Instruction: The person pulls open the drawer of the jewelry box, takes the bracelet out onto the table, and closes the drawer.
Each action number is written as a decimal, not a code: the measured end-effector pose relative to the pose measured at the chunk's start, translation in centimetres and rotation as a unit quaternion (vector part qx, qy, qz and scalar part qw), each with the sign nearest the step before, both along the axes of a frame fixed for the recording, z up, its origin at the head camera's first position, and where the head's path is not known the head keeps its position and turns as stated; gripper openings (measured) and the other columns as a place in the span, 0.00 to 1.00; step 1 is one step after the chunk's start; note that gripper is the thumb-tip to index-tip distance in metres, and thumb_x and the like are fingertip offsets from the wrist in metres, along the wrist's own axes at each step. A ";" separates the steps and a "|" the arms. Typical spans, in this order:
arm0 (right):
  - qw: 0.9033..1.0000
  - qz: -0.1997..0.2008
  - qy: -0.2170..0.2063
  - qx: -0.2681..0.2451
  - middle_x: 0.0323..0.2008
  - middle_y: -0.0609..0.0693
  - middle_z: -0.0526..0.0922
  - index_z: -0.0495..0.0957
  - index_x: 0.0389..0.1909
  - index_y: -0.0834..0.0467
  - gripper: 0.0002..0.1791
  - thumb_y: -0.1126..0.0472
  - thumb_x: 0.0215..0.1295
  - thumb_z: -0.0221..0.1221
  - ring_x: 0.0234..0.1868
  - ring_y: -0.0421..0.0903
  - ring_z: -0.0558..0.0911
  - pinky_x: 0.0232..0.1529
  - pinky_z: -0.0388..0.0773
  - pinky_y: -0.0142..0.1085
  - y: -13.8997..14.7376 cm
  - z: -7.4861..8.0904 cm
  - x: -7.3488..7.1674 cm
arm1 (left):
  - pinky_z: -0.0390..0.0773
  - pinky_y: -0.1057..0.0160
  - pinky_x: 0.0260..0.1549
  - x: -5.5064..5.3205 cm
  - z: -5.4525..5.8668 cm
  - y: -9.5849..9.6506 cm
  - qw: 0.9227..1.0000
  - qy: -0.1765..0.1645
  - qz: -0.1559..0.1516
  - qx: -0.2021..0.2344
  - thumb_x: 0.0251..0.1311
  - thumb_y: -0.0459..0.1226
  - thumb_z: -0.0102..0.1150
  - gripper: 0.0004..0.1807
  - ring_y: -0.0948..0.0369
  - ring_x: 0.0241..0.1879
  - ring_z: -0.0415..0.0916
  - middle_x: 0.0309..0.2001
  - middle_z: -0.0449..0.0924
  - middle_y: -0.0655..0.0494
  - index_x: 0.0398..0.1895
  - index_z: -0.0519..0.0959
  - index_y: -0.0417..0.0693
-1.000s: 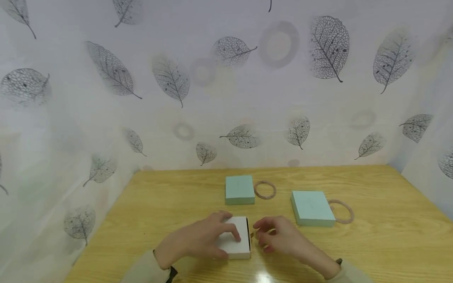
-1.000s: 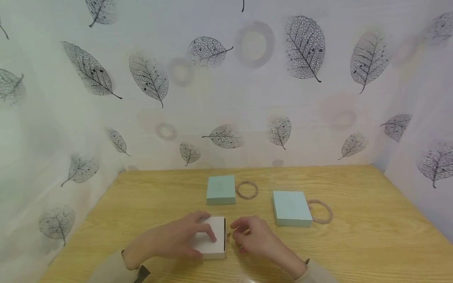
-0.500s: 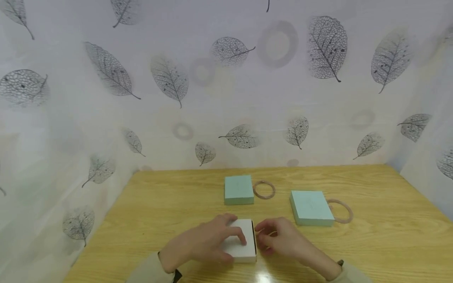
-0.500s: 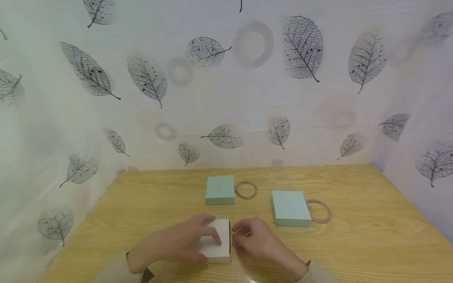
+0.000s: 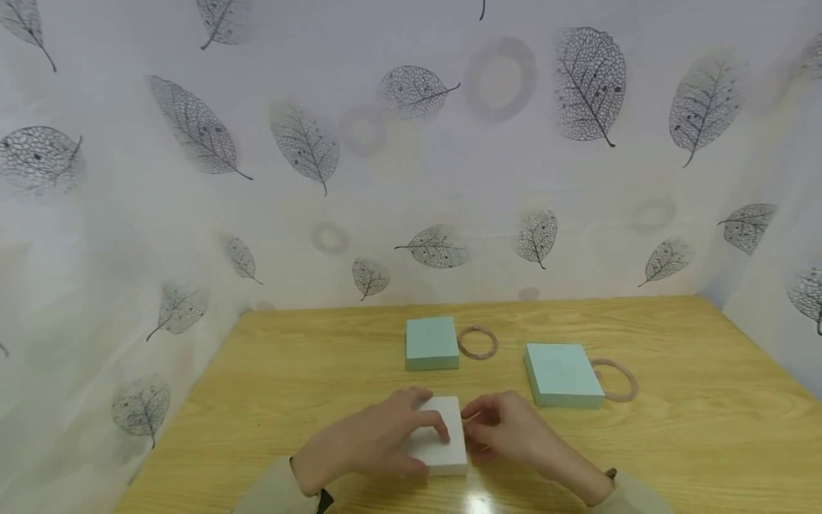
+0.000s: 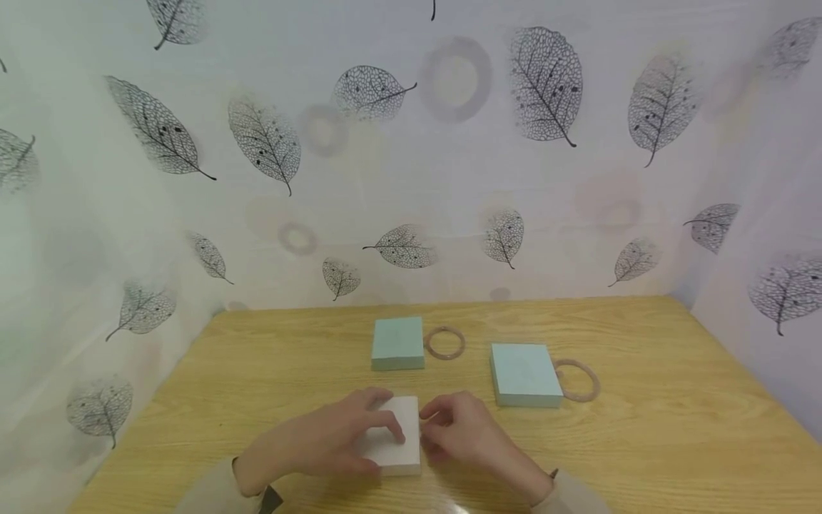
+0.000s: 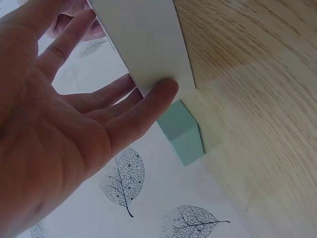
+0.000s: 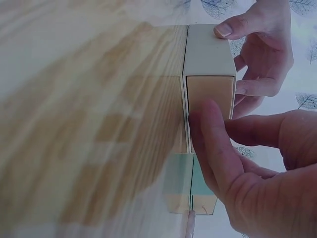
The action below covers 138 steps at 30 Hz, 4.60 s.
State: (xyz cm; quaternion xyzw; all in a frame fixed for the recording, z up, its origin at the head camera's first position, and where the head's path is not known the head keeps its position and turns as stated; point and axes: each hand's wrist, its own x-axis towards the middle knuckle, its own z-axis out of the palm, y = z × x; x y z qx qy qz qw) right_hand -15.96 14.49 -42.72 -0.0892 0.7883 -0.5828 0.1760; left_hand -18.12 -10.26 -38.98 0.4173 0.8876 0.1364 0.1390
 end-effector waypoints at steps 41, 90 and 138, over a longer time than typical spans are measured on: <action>0.998 -0.038 0.023 0.035 0.32 0.54 0.86 0.79 0.47 0.67 0.13 0.74 0.60 0.61 0.29 0.45 0.86 0.30 0.87 0.37 -1.3 0.2 -0.3 | 0.79 0.55 0.61 -0.2 -0.4 -0.4 1.000 -0.002 0.005 0.012 0.56 0.46 0.76 0.18 0.49 0.67 0.70 0.72 0.67 0.44 0.48 0.81 0.71; 0.998 -0.067 -0.011 -0.012 0.41 0.58 0.82 0.75 0.52 0.69 0.17 0.78 0.62 0.55 0.33 0.46 0.84 0.33 0.87 0.39 -0.8 -0.4 -0.3 | 0.75 0.48 0.66 -0.3 -0.2 -0.8 1.000 -0.027 0.006 0.014 0.58 0.47 0.73 0.16 0.47 0.71 0.66 0.75 0.63 0.42 0.49 0.82 0.71; 0.997 -0.068 -0.027 0.004 0.35 0.57 0.82 0.75 0.54 0.67 0.16 0.74 0.66 0.60 0.31 0.45 0.85 0.34 0.89 0.42 -1.1 0.0 -0.3 | 0.77 0.51 0.63 -0.2 -0.1 -0.8 1.000 -0.025 0.011 0.016 0.58 0.47 0.74 0.16 0.49 0.69 0.68 0.73 0.65 0.44 0.48 0.82 0.70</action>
